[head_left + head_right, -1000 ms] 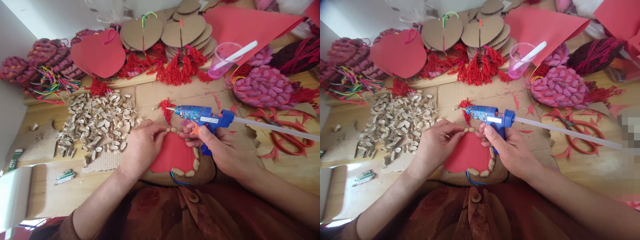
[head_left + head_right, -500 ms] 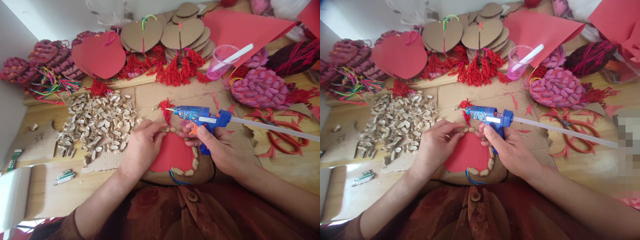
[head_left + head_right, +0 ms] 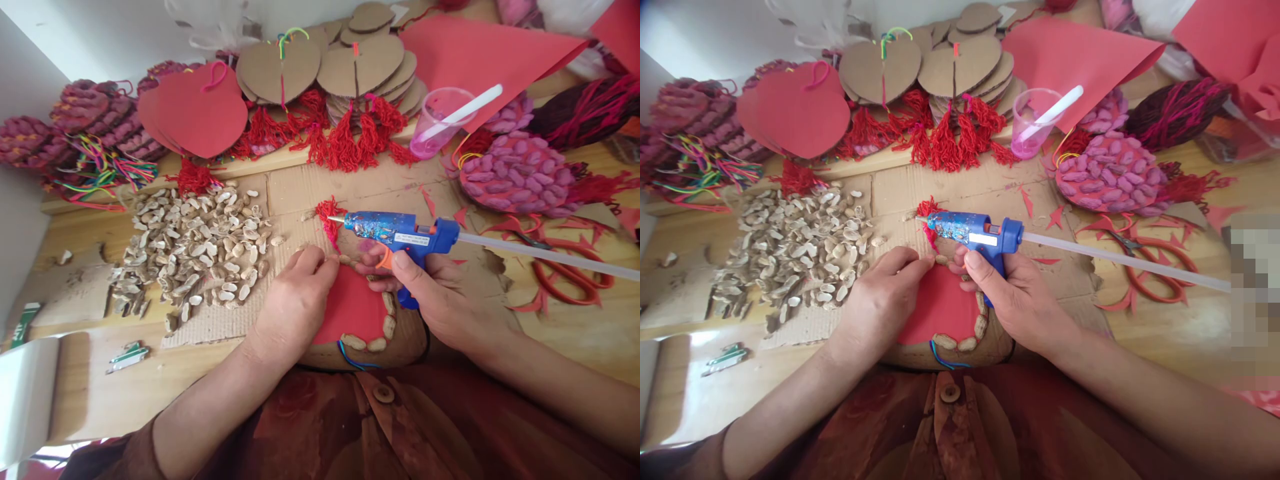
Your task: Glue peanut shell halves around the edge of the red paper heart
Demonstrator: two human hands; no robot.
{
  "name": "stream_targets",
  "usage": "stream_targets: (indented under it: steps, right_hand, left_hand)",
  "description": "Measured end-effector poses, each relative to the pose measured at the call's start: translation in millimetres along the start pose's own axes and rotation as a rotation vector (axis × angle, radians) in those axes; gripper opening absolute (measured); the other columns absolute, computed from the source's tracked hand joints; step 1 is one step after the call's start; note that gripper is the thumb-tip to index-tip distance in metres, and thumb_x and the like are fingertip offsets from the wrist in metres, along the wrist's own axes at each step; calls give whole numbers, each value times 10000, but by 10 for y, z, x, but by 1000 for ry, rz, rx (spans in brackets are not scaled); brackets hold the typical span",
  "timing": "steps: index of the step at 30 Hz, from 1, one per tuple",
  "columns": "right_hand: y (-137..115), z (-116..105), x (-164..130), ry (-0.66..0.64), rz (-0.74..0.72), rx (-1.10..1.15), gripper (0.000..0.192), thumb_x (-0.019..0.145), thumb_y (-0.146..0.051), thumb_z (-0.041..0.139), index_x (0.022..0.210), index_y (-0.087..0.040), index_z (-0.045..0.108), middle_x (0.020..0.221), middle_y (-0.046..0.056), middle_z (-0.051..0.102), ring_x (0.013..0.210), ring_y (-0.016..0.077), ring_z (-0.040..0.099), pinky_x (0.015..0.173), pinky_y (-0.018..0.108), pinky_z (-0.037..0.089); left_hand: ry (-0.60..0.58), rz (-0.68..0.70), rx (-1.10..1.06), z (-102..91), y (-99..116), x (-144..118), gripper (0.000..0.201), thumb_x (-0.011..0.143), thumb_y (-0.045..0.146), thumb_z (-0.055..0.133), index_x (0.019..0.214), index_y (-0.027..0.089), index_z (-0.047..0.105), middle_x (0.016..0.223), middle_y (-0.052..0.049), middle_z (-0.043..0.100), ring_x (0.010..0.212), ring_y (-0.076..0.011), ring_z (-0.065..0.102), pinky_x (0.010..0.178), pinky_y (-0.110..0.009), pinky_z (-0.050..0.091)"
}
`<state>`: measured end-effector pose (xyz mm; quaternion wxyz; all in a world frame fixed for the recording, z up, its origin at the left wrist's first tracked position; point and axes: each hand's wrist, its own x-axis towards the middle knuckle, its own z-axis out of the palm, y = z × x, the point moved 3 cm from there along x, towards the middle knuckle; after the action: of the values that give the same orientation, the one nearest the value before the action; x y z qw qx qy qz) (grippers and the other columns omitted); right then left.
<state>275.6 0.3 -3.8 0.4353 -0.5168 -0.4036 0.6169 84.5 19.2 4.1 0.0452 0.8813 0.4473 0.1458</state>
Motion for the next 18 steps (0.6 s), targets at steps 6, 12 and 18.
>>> stream_targets:
  steps: [6,12,18]
  right_hand:
    - [-11,6,9,8,-6,-28,319,956,-559,650,1039,-273,766,1169,47,775,1050,224,758,819,317,682]
    - [62,6,28,16,-57,-7,280,980,-517,643,1118,-295,746,1142,21,773,1021,183,757,789,261,678]
    - [119,-5,41,-1,-94,5,277,999,-497,624,1188,-326,733,1160,11,766,1030,190,753,805,303,689]
  left_hand:
    - [4,50,143,-12,71,23,268,977,53,464,1093,101,700,911,-93,632,798,-219,609,668,-301,558]
    - [-47,19,294,-16,143,23,257,985,75,475,1097,125,701,860,-75,628,712,-201,610,517,-273,493]
    - [-1,27,371,-17,204,24,215,1004,140,495,1046,127,705,805,-62,617,659,-209,623,424,-285,434]
